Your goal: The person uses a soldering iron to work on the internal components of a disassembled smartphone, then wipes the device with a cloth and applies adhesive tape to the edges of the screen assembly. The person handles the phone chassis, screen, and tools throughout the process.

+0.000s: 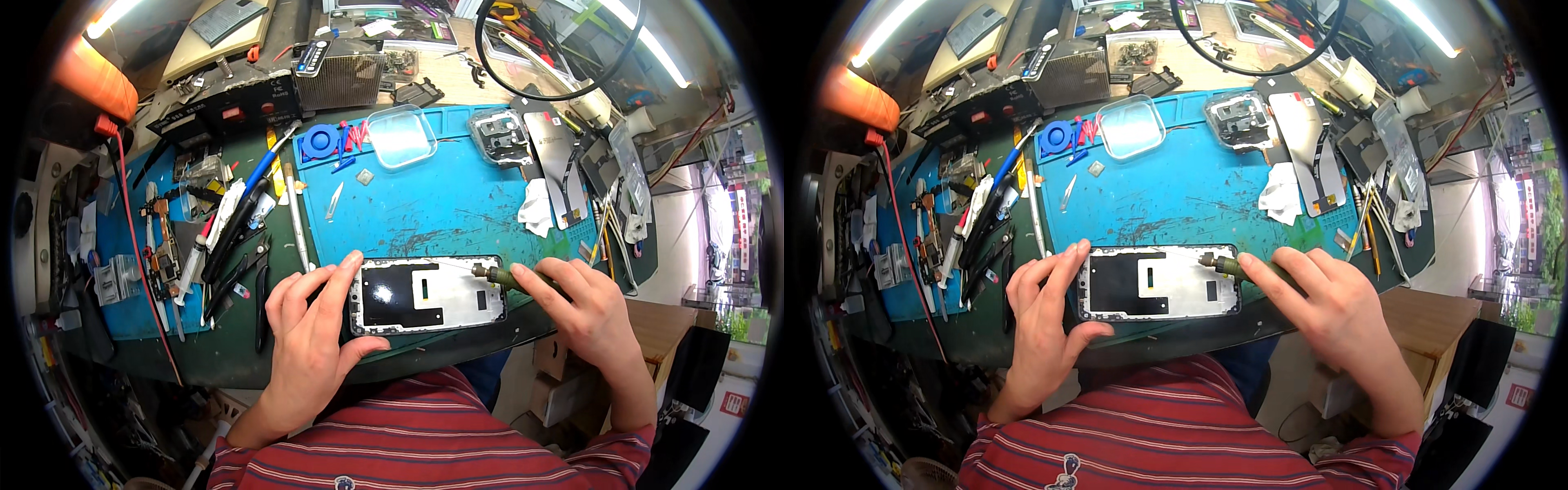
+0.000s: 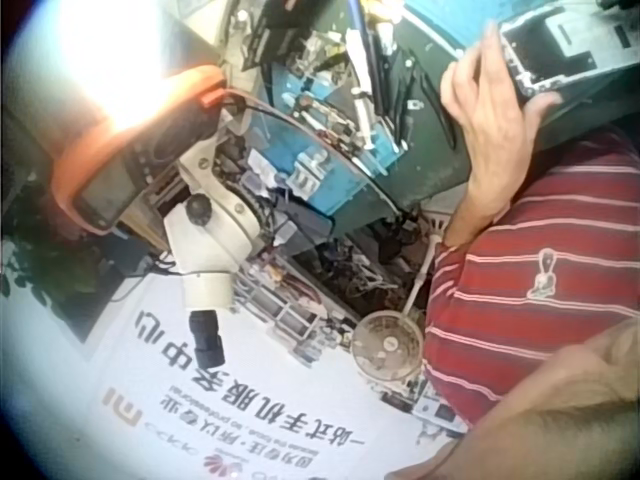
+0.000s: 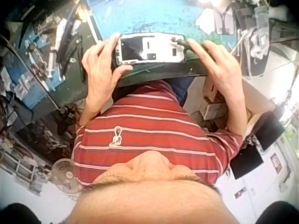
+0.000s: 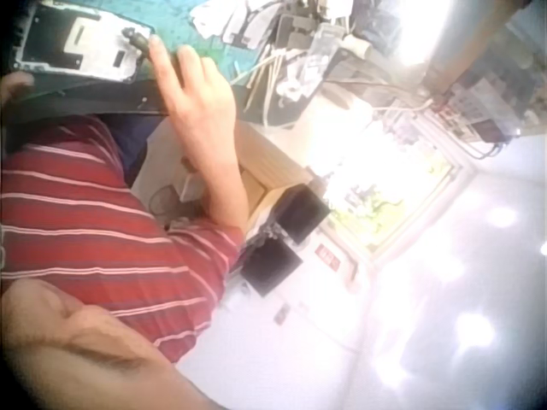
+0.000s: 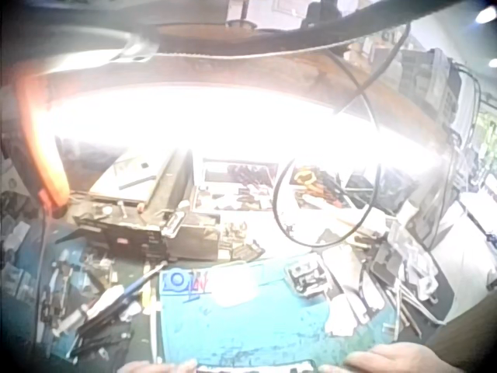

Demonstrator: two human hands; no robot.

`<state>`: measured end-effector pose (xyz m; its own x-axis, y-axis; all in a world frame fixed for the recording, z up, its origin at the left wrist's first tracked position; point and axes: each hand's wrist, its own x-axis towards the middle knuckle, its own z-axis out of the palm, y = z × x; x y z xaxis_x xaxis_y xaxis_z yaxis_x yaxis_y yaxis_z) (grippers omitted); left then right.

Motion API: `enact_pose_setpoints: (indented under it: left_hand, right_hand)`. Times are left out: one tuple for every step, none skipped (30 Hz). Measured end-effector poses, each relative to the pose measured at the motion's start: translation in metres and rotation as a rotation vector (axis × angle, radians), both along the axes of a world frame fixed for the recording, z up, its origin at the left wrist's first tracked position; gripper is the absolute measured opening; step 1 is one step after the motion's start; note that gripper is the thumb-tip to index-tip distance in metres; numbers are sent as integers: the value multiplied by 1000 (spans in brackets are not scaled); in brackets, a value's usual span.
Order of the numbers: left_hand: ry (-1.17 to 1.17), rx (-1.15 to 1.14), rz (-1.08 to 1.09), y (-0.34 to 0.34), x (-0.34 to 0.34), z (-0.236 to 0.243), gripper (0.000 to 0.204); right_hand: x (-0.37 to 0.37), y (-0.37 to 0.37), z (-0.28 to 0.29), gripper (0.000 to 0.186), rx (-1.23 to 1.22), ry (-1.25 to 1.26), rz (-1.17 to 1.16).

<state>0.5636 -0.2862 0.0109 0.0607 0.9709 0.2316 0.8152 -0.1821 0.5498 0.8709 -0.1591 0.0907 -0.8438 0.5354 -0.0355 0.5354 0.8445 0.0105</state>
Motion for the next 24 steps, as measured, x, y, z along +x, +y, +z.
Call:
enact_pose_setpoints:
  left_hand:
    - [-1, 4, 0, 0, 0, -1, 93]
    - [1, 0, 2, 0, 0, 0, 93]
    - [3, -5, 3, 0, 0, 0, 93]
    - [5, -10, 5, 0, 0, 1, 93]
    - [4, -8, 4, 0, 0, 0, 93]
    - [4, -7, 4, 1, 0, 0, 93]
    - [4, -5, 2, 1, 0, 0, 93]
    - [7, -9, 3, 1, 1, 0, 93]
    - [9, -11, 6, 1, 1, 0, 92]
    - [12, -14, 8, 1, 1, 0, 92]
    - [10, -17, 8, 1, 1, 0, 92]
    - [9, -19, 8, 0, 1, 0, 92]
    - [8, -22, 7, 1, 0, 0, 92]
    - [6, -21, 8, 1, 0, 0, 92]
    - [6, -21, 8, 0, 1, 0, 92]
    - [5, -22, 9, 0, 1, 0, 92]
    - [7, -19, 9, 0, 0, 0, 92]
    - [9, -15, 8, 0, 0, -1, 93]
    - [12, -11, 8, 0, 0, -1, 93]
    - [11, -12, 8, 0, 0, -1, 93]
    - [11, -11, 9, 0, 0, -1, 93]
    - [10, -11, 10, 0, 0, -1, 93]
    - [11, -11, 10, 0, 0, -1, 93]
    - [11, -13, 11, 0, 1, -1, 93]
  right_hand:
    - [0, 0, 0, 63, -16, 12, -6]
    - [-1, 1, 0, 63, -32, 24, -13]
    - [-1, 0, 0, 63, -48, 36, -19]
    - [-1, 0, -1, 63, -54, 37, -26]
    - [0, 0, -1, 63, -59, 39, -33]
    - [0, 0, -2, 63, -65, 41, -40]
    - [0, 0, -2, 63, -68, 39, -34]
    - [-1, 0, -1, 63, -71, 37, -28]
    - [-2, 1, -1, 63, -74, 34, -21]
    - [-2, 1, 0, 63, -73, 31, -23]
    - [-1, 1, 0, 63, -72, 28, -25]
    - [-1, 1, 1, 63, -71, 25, -27]
    - [-2, 0, 1, 63, -66, 21, -28]
    - [-2, 0, 1, 63, -62, 17, -30]
    - [-3, -1, 2, 63, -58, 13, -31]
    - [-4, -1, 2, 63, -59, 7, -35]
    - [-6, -1, 4, 63, -59, 1, -39]
    - [-6, -2, 5, 63, -59, -4, -45]
    - [-6, -1, 5, 63, -58, -5, -42]
    - [-6, -1, 5, 63, -57, -6, -39]
    - [-5, -1, 5, 63, -55, -7, -36]
    - [-5, -1, 4, 63, -48, -1, -31]
    - [-3, -1, 3, 62, -41, 5, -25]
    - [-3, -1, 2, 62, -35, 11, -20]
